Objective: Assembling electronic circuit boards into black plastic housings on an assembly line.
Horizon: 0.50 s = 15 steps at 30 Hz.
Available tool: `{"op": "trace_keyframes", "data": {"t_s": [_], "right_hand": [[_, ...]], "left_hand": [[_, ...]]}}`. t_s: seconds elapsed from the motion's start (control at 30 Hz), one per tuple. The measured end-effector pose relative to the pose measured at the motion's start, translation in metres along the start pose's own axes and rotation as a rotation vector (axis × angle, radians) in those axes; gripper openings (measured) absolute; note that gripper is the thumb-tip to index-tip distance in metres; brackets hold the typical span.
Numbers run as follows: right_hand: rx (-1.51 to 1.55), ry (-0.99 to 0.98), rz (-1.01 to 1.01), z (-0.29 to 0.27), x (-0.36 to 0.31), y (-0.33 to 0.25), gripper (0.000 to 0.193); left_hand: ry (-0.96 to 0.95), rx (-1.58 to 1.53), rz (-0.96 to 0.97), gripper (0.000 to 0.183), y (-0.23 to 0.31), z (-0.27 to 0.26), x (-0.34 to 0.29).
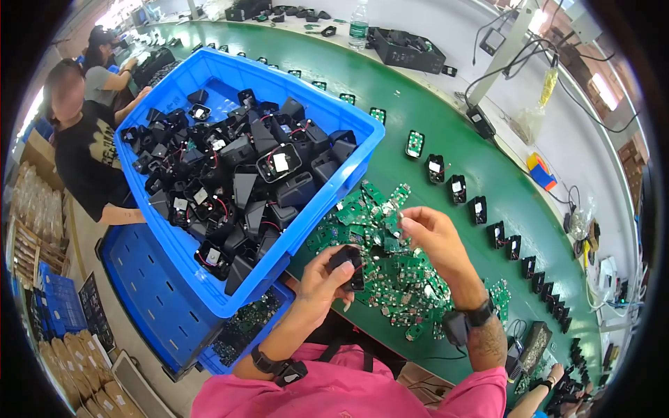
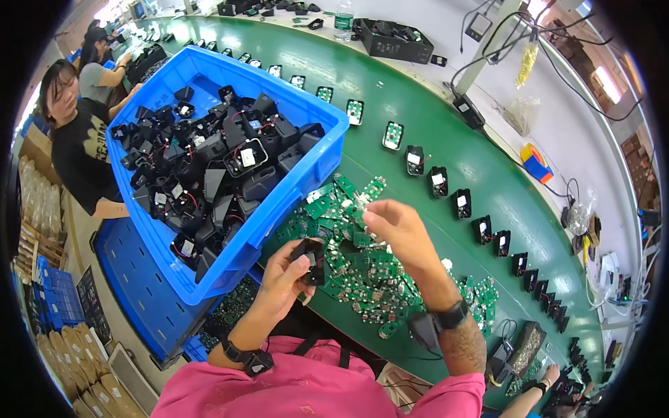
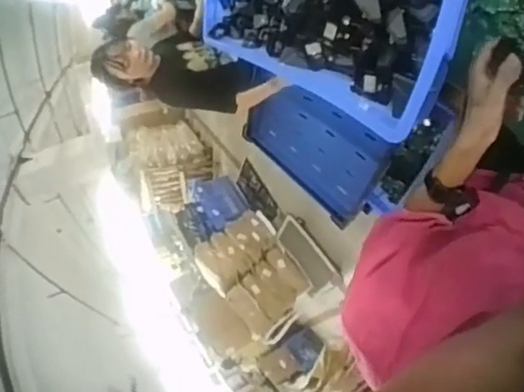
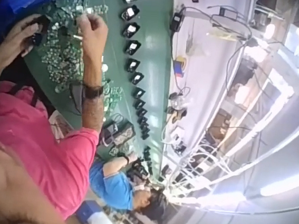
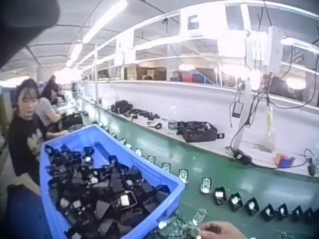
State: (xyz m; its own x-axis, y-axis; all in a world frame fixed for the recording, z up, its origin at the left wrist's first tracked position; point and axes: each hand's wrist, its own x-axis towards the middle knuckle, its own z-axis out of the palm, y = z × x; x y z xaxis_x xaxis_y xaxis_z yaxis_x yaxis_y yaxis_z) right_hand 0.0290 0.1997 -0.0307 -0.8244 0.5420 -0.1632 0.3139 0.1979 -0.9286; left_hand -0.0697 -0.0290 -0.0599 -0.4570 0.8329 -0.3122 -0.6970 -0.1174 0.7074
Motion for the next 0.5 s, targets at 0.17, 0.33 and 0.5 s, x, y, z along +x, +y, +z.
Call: {"op": "trace_keyframes", "data": {"t_s": [0.17,0.33,0.5], "right_hand": [[0.824,-0.218,0.151,0.005,-0.063,-0.004,0.039],[0.937,-0.151,0.096,0.016,-0.090,-0.005,0.041],[0.927,-0.080,0.060,0.025,-0.102,0.002,0.037]], "left_hand": [[0.035,0.150,0.269,0.050,0.008,0.035,0.011],[0.026,0.238,0.250,0.049,0.007,0.050,0.018],[0.000,0.322,0.182,0.049,-0.002,0.042,0.021]]}}
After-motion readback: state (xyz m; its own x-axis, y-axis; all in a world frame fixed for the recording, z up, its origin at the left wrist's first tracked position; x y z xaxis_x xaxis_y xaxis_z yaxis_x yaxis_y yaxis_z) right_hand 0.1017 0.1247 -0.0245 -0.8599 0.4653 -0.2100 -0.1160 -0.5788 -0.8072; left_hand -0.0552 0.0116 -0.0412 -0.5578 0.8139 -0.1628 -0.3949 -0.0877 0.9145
